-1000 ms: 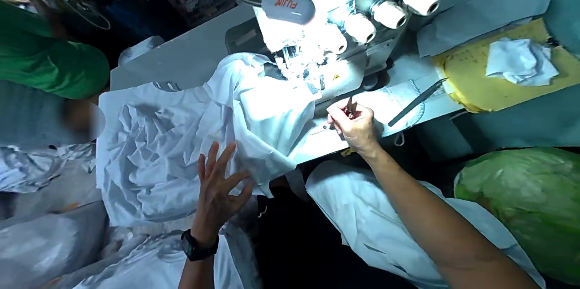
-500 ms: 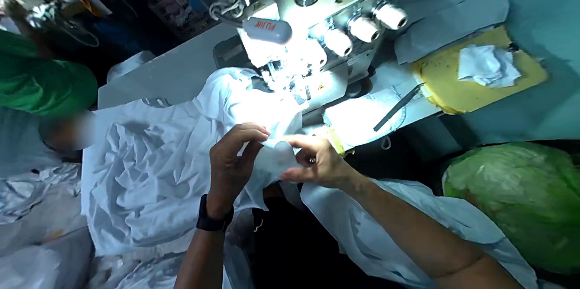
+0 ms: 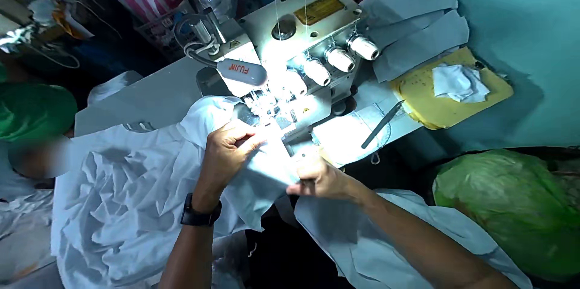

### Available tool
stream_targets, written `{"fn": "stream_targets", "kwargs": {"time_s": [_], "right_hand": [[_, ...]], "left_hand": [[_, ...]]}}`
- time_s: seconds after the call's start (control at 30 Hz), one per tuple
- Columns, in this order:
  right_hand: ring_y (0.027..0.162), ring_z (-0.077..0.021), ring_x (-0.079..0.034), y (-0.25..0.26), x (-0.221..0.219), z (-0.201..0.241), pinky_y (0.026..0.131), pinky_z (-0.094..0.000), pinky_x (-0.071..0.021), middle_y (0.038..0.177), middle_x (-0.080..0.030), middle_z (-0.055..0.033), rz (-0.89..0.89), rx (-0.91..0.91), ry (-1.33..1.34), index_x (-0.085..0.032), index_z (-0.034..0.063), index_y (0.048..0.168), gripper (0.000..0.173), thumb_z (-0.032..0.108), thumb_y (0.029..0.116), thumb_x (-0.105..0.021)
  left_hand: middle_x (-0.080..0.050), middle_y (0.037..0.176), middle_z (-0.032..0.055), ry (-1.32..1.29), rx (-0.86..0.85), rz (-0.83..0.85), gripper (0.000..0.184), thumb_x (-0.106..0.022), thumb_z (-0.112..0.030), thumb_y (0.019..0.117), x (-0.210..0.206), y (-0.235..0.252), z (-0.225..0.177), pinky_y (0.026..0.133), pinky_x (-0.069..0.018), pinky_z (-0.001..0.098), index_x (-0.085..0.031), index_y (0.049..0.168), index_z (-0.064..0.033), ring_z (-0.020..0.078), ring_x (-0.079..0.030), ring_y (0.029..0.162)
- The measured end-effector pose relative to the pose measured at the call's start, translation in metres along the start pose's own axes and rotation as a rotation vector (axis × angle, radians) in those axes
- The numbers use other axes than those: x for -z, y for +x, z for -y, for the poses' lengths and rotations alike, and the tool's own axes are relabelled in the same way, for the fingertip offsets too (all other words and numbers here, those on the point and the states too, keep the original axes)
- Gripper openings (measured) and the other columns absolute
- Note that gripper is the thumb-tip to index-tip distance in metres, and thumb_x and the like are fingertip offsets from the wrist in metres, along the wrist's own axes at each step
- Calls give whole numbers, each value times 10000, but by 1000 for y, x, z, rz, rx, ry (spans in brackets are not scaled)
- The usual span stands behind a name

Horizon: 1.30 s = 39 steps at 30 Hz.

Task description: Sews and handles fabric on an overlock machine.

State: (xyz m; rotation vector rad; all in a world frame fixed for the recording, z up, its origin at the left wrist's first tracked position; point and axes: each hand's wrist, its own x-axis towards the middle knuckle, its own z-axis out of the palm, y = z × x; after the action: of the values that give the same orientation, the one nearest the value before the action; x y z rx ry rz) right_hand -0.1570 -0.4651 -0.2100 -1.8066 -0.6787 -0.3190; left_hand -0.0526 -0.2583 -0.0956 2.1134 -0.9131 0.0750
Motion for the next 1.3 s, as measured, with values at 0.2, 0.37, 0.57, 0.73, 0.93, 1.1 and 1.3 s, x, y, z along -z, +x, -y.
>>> {"fn": "stream_targets", "kwargs": {"time_s": [0.2,0.37,0.57,0.73,0.93,1.1,1.3], "right_hand": [[654,-77,-574,-47,-16,8,610,-175,-465,706,-617,-106,-137,-66,82,-641,-29,724,312,172,953,-704],[750,-45,-629,-68,-29,15,703,-135,-512,810,-685,-121,-256,-139,116,-659,-46,768,249,126,938,-720],[704,42,-612,-68,-28,33,634,-110,-488,767,-705,-13,-379,-402,302,-678,5,715,201,111,863,-765],[567,-18,-621,-52,-18,51,548,-184,-560,705,-640,54,-431,-683,427,-611,68,865,178,21,799,-769],[658,5,-648,-40,-24,68,603,-140,-542,787,-704,-30,-371,-344,149,-644,-27,1027,203,85,881,-728],[659,20,-628,-14,-31,60,619,-120,-530,777,-690,-43,-414,-309,100,-657,-44,947,135,36,854,-713],[698,35,-618,30,-24,37,643,-114,-517,808,-706,-40,-534,-243,92,-689,-61,907,86,-18,833,-697]], "left_hand": [[-649,855,-37,45,43,-10,69,-735,-114,904,-2,-6,-7,726,-464,112,-784,902,-65,-31,-585,809],[-652,846,-30,80,119,-26,64,-756,-116,891,-4,-4,-13,656,-462,125,-764,930,-66,-28,-568,725],[-689,1003,123,423,-3,-195,141,-669,-117,949,-31,-15,-23,797,-531,371,-766,1000,-28,220,-654,922],[-727,1150,183,820,10,-206,336,-456,-152,1037,-72,-46,-41,1053,-355,698,-733,1177,-25,407,-660,1146],[-701,1232,183,566,-21,-95,362,-416,-159,1044,-40,-26,-14,1128,-336,642,-700,1200,1,344,-621,1261],[-663,1280,220,413,-7,-38,381,-443,-161,1031,-16,-4,4,1168,-301,628,-629,1277,62,341,-609,1271],[-730,1067,130,348,-65,-196,364,-472,-265,1058,-15,-27,-20,1068,-460,472,-732,1042,-10,220,-674,1112]]}}
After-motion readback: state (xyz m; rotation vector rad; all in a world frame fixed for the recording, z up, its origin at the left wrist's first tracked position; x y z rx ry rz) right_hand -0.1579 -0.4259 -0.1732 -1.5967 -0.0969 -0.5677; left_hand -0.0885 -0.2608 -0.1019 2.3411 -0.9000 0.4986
